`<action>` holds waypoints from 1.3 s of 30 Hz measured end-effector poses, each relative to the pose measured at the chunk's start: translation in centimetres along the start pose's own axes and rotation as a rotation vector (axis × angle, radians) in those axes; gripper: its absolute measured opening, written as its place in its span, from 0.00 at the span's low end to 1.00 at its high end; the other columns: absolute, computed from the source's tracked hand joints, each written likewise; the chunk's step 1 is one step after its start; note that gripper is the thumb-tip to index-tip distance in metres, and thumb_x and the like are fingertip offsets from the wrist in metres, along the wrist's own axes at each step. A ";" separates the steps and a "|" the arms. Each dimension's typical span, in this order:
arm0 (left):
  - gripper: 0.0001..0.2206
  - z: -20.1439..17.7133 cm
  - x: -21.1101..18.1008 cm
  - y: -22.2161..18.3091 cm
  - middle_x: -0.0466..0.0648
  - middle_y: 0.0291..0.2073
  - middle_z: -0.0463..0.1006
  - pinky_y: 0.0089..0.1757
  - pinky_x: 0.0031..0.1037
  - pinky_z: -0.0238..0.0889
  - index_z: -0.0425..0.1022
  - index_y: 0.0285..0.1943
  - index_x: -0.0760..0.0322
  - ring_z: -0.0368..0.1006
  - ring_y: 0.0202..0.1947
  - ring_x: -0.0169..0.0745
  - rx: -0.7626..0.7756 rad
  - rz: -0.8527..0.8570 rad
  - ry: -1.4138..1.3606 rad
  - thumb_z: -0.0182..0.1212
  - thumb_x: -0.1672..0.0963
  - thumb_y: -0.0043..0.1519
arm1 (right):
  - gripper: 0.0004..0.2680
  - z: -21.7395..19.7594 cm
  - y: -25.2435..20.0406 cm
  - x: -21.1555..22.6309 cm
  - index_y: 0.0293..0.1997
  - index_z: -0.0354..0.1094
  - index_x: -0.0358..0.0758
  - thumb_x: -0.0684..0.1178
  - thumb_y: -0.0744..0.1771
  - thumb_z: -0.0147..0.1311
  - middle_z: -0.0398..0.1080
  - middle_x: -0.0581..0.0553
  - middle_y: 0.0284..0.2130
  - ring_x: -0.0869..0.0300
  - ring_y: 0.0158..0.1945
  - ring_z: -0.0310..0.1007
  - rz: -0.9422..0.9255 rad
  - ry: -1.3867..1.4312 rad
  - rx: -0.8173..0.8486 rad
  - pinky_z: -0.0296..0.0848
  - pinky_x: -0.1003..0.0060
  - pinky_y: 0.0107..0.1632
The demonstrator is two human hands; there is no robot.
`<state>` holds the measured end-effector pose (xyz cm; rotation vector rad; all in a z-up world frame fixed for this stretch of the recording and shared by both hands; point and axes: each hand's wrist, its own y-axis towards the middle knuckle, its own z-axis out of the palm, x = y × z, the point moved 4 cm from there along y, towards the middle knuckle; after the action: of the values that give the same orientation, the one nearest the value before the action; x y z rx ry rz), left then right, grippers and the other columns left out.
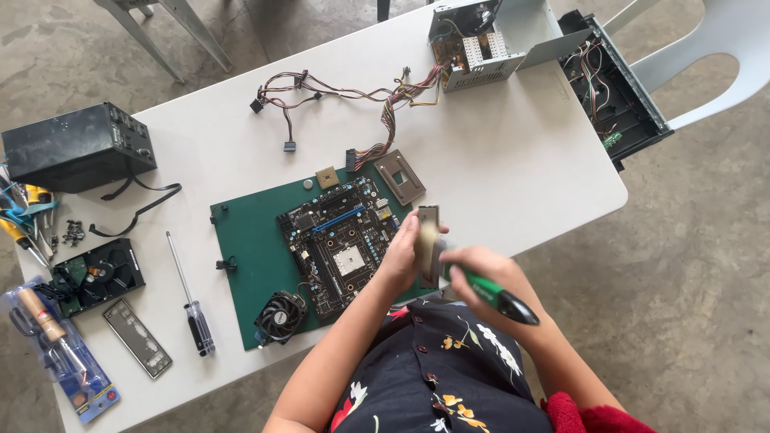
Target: Cleaning a CPU heatsink and other computer components using a brush and a screwdriver on a repair bench.
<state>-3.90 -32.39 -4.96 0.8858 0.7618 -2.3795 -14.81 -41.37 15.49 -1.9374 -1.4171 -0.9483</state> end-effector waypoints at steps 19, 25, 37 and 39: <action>0.13 -25.9 -20.8 5.0 0.45 0.64 0.71 0.47 0.48 0.69 0.75 0.65 0.45 0.72 0.59 0.53 -0.448 -0.386 1.646 0.49 0.54 0.74 | 0.11 -2.6 -3.0 -3.9 0.54 0.78 0.51 0.53 0.69 0.51 0.83 0.51 0.44 0.58 0.42 0.81 0.366 -0.235 -0.062 0.75 0.63 0.47; 0.15 -28.4 -20.3 6.3 0.45 0.54 0.73 0.51 0.51 0.71 0.79 0.64 0.41 0.66 0.64 0.49 -0.359 -0.158 1.701 0.53 0.55 0.71 | 0.11 -2.5 -3.6 -4.5 0.54 0.78 0.54 0.55 0.68 0.52 0.83 0.54 0.48 0.58 0.47 0.82 0.480 -0.305 -0.047 0.77 0.61 0.49; 0.20 -30.8 -18.8 -3.5 0.42 0.66 0.71 0.65 0.50 0.60 0.70 0.73 0.40 0.73 0.63 0.48 -0.422 0.304 1.988 0.58 0.49 0.70 | 0.10 2.3 -1.6 -16.3 0.58 0.68 0.38 0.50 0.74 0.60 0.77 0.36 0.37 0.50 0.33 0.80 0.429 0.152 -0.465 0.77 0.56 0.39; 0.18 -30.1 -18.4 -8.3 0.46 0.65 0.71 0.60 0.51 0.65 0.72 0.69 0.44 0.75 0.61 0.55 -0.386 0.302 1.872 0.57 0.50 0.70 | 0.15 4.6 -1.0 -20.8 0.57 0.69 0.56 0.65 0.75 0.34 0.79 0.51 0.45 0.63 0.44 0.83 0.563 0.918 -0.589 0.83 0.67 0.42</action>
<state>16.32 -2.52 -8.45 2.6110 1.3547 -0.4750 -18.84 -49.28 -3.91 -1.6952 -0.0620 -1.7427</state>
